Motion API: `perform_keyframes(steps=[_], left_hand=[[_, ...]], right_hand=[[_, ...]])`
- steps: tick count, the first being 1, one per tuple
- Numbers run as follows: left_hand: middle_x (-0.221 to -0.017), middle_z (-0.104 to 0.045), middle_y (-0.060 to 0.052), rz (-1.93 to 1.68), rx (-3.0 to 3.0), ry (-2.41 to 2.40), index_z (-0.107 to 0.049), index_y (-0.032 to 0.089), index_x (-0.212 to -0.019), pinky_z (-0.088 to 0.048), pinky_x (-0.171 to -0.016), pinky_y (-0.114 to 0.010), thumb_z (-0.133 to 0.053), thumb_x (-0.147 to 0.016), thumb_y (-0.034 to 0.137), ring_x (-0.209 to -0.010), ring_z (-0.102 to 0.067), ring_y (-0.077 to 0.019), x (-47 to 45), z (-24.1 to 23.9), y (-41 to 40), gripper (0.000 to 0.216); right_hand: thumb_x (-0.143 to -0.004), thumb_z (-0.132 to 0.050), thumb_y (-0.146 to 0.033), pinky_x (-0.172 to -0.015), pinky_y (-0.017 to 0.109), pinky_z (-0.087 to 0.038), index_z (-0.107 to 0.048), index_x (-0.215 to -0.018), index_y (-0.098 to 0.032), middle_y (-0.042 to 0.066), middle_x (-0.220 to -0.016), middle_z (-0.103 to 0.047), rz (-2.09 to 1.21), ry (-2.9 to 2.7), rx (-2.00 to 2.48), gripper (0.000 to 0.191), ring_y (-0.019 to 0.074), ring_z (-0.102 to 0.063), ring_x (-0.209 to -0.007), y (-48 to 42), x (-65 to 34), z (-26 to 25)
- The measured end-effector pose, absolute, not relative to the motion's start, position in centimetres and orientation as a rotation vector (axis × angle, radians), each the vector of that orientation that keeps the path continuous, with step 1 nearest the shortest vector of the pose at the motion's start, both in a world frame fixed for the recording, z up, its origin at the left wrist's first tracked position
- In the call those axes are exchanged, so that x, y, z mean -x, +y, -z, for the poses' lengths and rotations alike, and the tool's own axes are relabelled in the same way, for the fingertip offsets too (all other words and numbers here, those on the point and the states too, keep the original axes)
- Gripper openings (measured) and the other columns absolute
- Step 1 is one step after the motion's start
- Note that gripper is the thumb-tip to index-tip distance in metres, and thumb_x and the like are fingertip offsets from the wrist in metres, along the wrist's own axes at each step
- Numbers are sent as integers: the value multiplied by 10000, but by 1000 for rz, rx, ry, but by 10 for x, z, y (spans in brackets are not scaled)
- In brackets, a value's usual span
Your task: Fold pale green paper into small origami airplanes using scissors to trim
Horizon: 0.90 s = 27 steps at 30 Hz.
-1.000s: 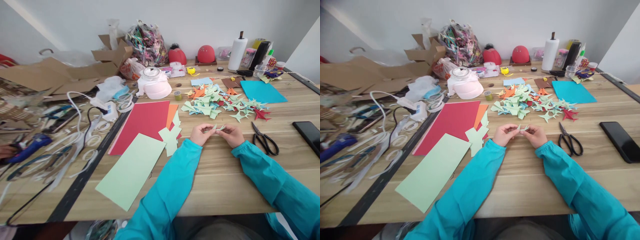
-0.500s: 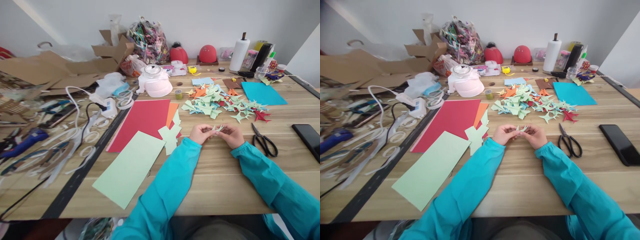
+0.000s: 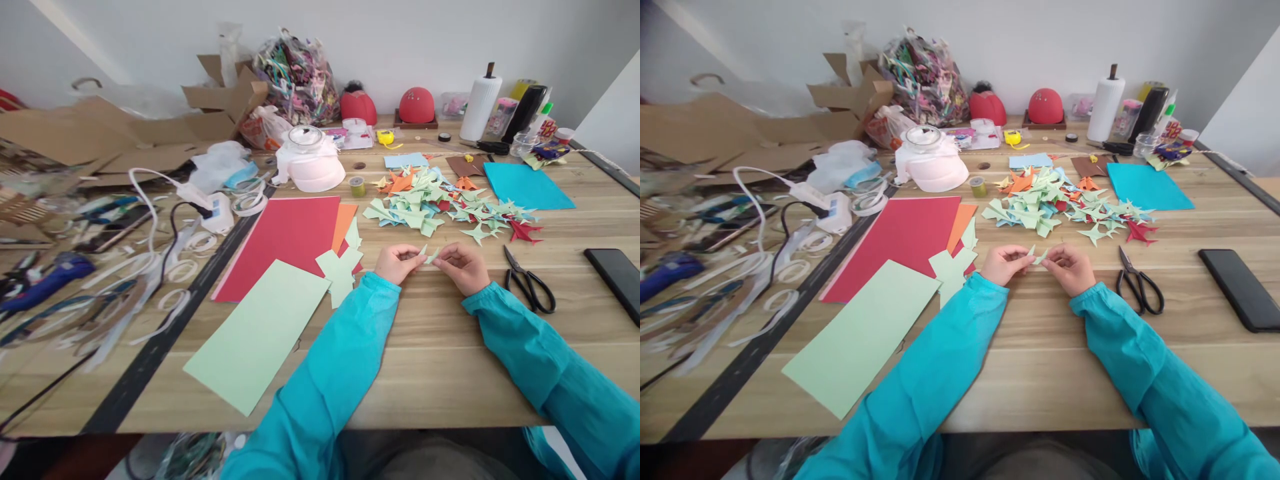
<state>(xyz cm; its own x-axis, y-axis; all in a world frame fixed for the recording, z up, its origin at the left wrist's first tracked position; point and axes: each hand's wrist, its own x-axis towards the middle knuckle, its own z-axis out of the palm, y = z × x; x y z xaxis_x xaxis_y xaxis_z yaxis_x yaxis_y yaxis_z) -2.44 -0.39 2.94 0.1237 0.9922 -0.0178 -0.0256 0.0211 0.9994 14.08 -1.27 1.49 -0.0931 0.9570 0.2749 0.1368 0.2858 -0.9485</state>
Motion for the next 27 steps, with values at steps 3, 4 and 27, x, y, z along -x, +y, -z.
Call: perform_keyframes(steps=[3,4,27], left_hand=[[-443,-547,30,-1107,-1254,1096,-674,136,-664,-375,-433,-218,-800,-485,387,-413,-459,-76,25,-29,-4,333],[-445,-549,28,-1105,-1259,1090,-675,135,-669,-378,-438,-220,-797,-493,384,-416,-461,-78,26,-29,-3,328],[-721,-666,-46,-1293,-1574,1090,-712,155,-695,-462,-547,-217,-708,-657,280,-663,-600,-136,30,-21,-1,131]], right_hand=[[-624,-732,-481,-582,297,-498,-598,-743,-198,21,-681,-644,-1006,-1498,1077,336,158,-612,-633,-13,-141,-14],[-619,-734,-485,-588,300,-502,-601,-765,-195,23,-681,-649,-1009,-1487,1089,351,161,-617,-637,-12,-141,-13],[-688,-692,-436,-615,301,-499,-708,-680,-199,36,-693,-697,-1083,-1464,1090,239,159,-611,-622,-11,-147,-17]])
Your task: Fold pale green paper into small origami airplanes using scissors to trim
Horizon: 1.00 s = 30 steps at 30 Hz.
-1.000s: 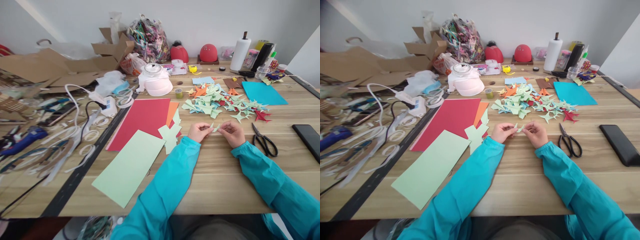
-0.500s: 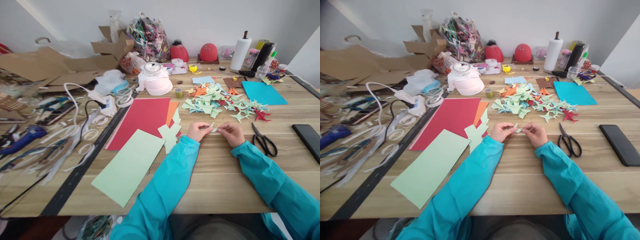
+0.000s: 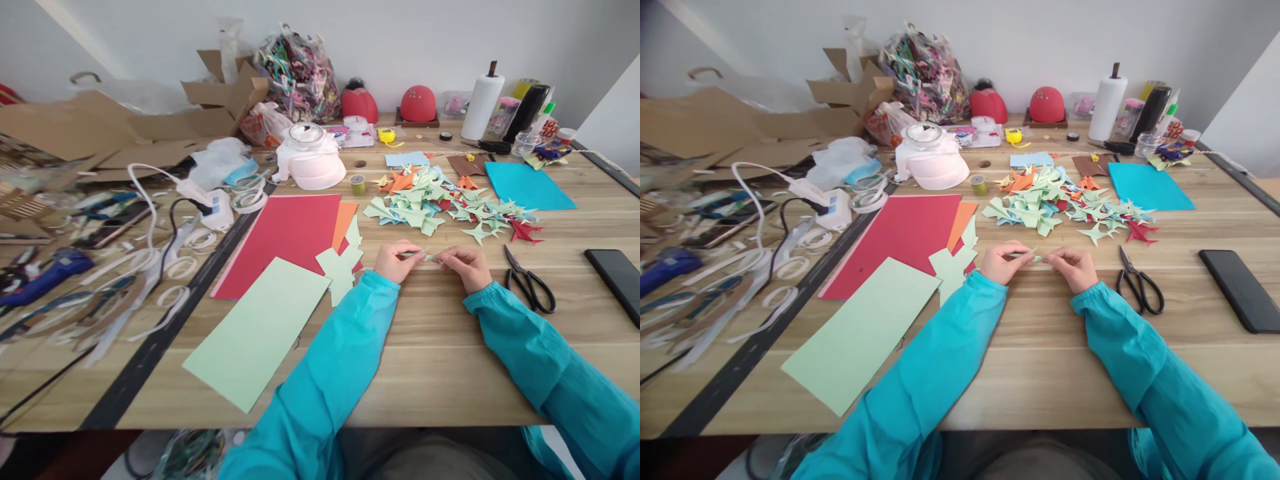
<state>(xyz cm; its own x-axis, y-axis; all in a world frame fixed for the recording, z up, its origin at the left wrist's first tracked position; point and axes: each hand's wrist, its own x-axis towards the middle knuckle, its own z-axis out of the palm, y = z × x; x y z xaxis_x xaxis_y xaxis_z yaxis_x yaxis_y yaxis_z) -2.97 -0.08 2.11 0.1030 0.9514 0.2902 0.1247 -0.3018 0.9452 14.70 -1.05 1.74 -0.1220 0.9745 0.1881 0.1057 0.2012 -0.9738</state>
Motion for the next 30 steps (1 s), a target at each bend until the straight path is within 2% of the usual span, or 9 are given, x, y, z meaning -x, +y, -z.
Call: perform_keyframes(steps=[2,8,12,14,17,19,24,30], left_hand=[[-715,-657,-43,-1327,-1680,1072,-715,158,-705,-443,-514,-197,-697,-678,261,-669,-595,-129,29,-21,-2,107],[-721,-654,-47,-1398,-1893,998,-715,151,-743,-450,-529,-194,-678,-724,235,-654,-587,-112,29,-18,-2,93],[-716,-654,-48,-1427,-1964,947,-709,150,-739,-464,-552,-204,-674,-737,245,-647,-589,-111,30,-16,-1,101],[-721,-655,-51,-1443,-1988,929,-707,150,-741,-470,-562,-209,-664,-749,250,-652,-593,-112,30,-15,0,110],[-728,-655,-55,-1438,-2003,930,-706,149,-749,-473,-566,-212,-654,-759,255,-657,-595,-115,32,-15,1,119],[-724,-654,-56,-1431,-2000,936,-706,143,-749,-474,-571,-213,-658,-755,246,-656,-596,-116,32,-15,1,114],[-715,-656,-52,-1405,-1995,935,-709,144,-744,-473,-581,-213,-661,-747,213,-653,-597,-116,34,-17,1,83],[-713,-655,-52,-1353,-2001,944,-707,144,-739,-473,-579,-213,-661,-742,196,-650,-597,-118,36,-17,2,69]], right_hand=[[-701,-674,-455,-577,282,-483,-710,-675,-190,32,-659,-691,-1131,-1429,1129,269,135,-582,-560,-9,-149,-17],[-547,-794,-407,-559,263,-475,-679,-638,-185,2,-562,-647,-1213,-1334,1175,266,119,-565,-533,-6,-148,-17],[-502,-817,-397,-552,270,-487,-654,-640,-185,-1,-583,-651,-1250,-1308,1172,301,119,-573,-532,-5,-148,-15],[-493,-820,-400,-574,282,-501,-666,-701,-189,2,-616,-666,-1271,-1299,1173,334,132,-596,-559,-4,-147,-14],[-503,-815,-405,-601,297,-511,-685,-883,-203,-1,-640,-680,-1281,-1338,1184,449,152,-622,-597,-3,-148,-12],[-521,-806,-409,-625,311,-517,-688,-935,-211,2,-658,-690,-1273,-1384,1184,474,166,-635,-624,-2,-149,-10],[-568,-772,-418,-668,326,-519,-720,-802,-210,28,-721,-713,-1201,-1496,1160,317,184,-647,-678,-2,-150,-8],[-631,-723,-405,-650,317,-514,-721,-801,-208,36,-743,-716,-1076,-1628,1142,259,182,-636,-677,-3,-149,-9]])
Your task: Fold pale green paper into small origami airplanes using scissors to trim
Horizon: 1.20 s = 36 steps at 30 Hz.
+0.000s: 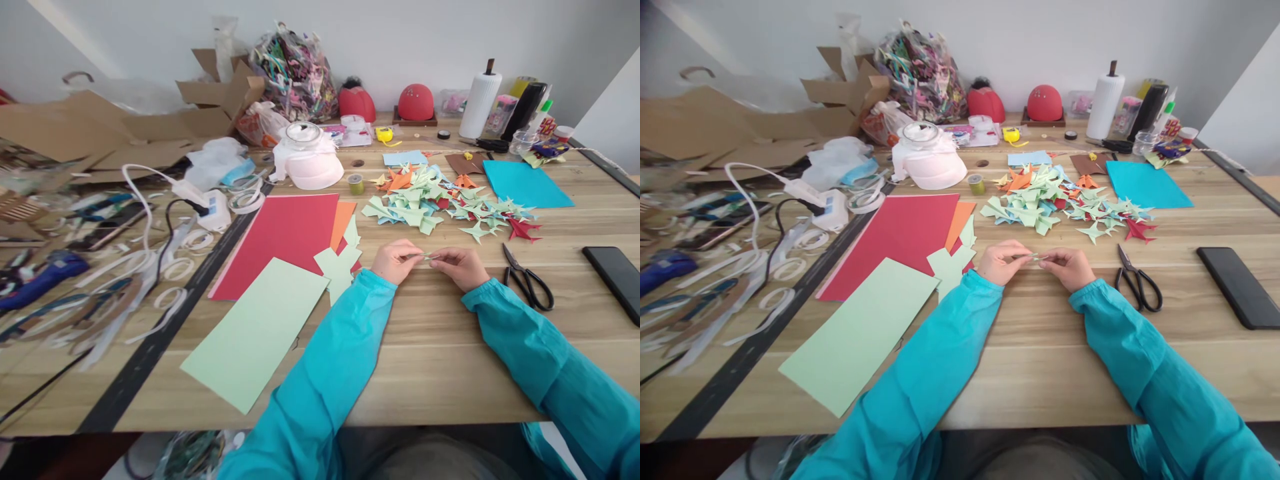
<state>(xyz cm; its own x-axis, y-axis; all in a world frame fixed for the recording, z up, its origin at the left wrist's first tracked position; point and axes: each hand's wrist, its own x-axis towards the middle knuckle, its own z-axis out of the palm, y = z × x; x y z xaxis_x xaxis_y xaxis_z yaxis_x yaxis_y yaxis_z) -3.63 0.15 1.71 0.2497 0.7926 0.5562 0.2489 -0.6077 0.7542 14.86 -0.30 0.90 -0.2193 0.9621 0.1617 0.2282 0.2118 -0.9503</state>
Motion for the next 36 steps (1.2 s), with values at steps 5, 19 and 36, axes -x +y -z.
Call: perform_keyframes(steps=[5,19,36], left_hand=[[-709,-655,-53,-1355,-2002,923,-707,144,-734,-478,-579,-217,-671,-730,200,-645,-597,-121,36,-14,3,66],[-742,-673,-54,-1301,-1856,1060,-707,140,-753,-489,-554,-201,-669,-729,251,-670,-619,-128,35,-15,2,120],[-716,-672,-60,-1314,-1928,997,-711,143,-735,-493,-568,-224,-671,-736,308,-654,-612,-132,35,-15,2,170]], right_hand=[[-714,-639,-385,-568,292,-467,-691,-793,-190,34,-682,-681,-908,-1755,1231,217,153,-576,-580,-4,-150,-6],[-714,-619,-437,-555,273,-443,-635,-743,-191,17,-644,-643,-848,-1762,1262,248,140,-547,-559,-5,-148,-9],[-620,-728,-440,-584,292,-463,-594,-653,-198,8,-622,-615,-1006,-1665,1180,279,151,-559,-593,-6,-147,-10]])
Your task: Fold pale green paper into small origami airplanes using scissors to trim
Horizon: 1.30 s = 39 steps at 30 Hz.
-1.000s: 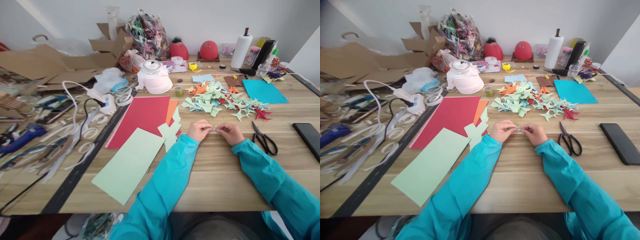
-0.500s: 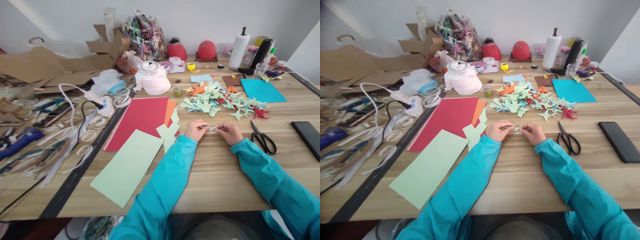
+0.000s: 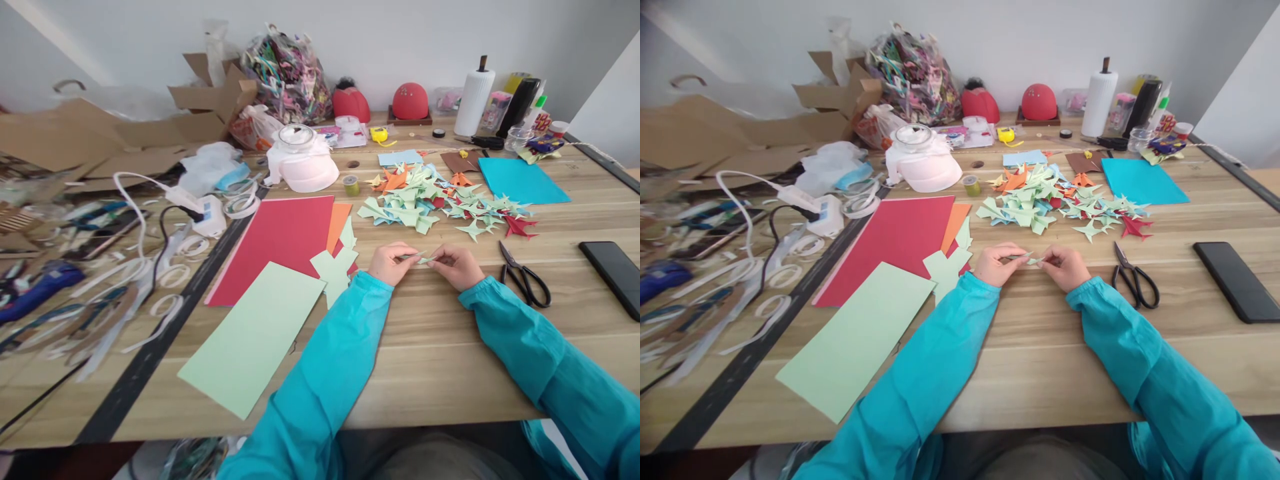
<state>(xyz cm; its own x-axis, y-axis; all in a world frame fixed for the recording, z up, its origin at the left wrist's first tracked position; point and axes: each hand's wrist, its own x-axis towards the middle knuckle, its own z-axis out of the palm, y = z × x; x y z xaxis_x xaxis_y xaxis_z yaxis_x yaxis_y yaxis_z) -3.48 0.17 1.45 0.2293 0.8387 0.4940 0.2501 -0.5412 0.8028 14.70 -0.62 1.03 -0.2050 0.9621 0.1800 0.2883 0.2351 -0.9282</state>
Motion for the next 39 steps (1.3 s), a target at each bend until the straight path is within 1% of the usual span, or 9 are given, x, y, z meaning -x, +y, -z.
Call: perform_keyframes(steps=[6,9,13,16,20,26,34,39], left_hand=[[-743,-688,-63,-1340,-1939,1012,-713,144,-753,-507,-588,-223,-703,-703,246,-675,-629,-137,35,-16,1,114],[-760,-694,-61,-1340,-1985,989,-711,152,-758,-520,-627,-233,-715,-677,189,-694,-639,-141,35,-15,1,89],[-769,-695,-61,-1414,-2065,943,-700,155,-736,-529,-668,-250,-680,-679,118,-710,-641,-141,33,-14,1,71],[-777,-694,-56,-1499,-2110,935,-685,170,-708,-532,-661,-255,-649,-705,120,-708,-641,-136,31,-13,-1,61],[-791,-683,-64,-1587,-2247,921,-665,172,-696,-528,-659,-256,-616,-756,151,-712,-633,-131,27,-14,-5,80],[-826,-671,-71,-1538,-2527,887,-647,173,-702,-505,-676,-274,-545,-823,171,-742,-600,-135,26,-17,-10,158],[-830,-665,-68,-1539,-2632,867,-643,173,-721,-499,-666,-271,-521,-836,157,-746,-589,-133,25,-20,-12,168],[-823,-656,-75,-1549,-2633,821,-632,164,-733,-496,-673,-275,-523,-832,141,-754,-581,-138,24,-19,-13,149]], right_hand=[[-625,-706,-514,-596,291,-471,-610,-683,-195,13,-647,-635,-1083,-1562,1126,338,148,-572,-610,-6,-146,-13],[-619,-706,-533,-626,293,-476,-616,-682,-195,16,-654,-653,-1124,-1499,1113,355,148,-587,-627,-5,-147,-15],[-612,-713,-535,-656,298,-485,-621,-677,-193,21,-650,-673,-1229,-1428,1117,359,154,-615,-642,-4,-148,-16],[-580,-736,-531,-682,309,-497,-619,-663,-195,18,-638,-675,-1275,-1379,1122,365,166,-634,-659,-4,-148,-17],[-539,-764,-520,-680,310,-503,-609,-614,-196,5,-594,-659,-1303,-1308,1140,367,161,-633,-629,-3,-148,-19],[-492,-791,-511,-643,308,-507,-594,-579,-198,-1,-556,-645,-1315,-1245,1155,380,161,-630,-594,-3,-149,-22],[-512,-774,-529,-604,304,-505,-572,-597,-196,12,-581,-654,-1252,-1318,1156,399,163,-625,-587,-3,-149,-19],[-465,-798,-519,-602,300,-504,-551,-569,-202,0,-555,-638,-1266,-1271,1128,415,157,-618,-569,-3,-148,-17]])
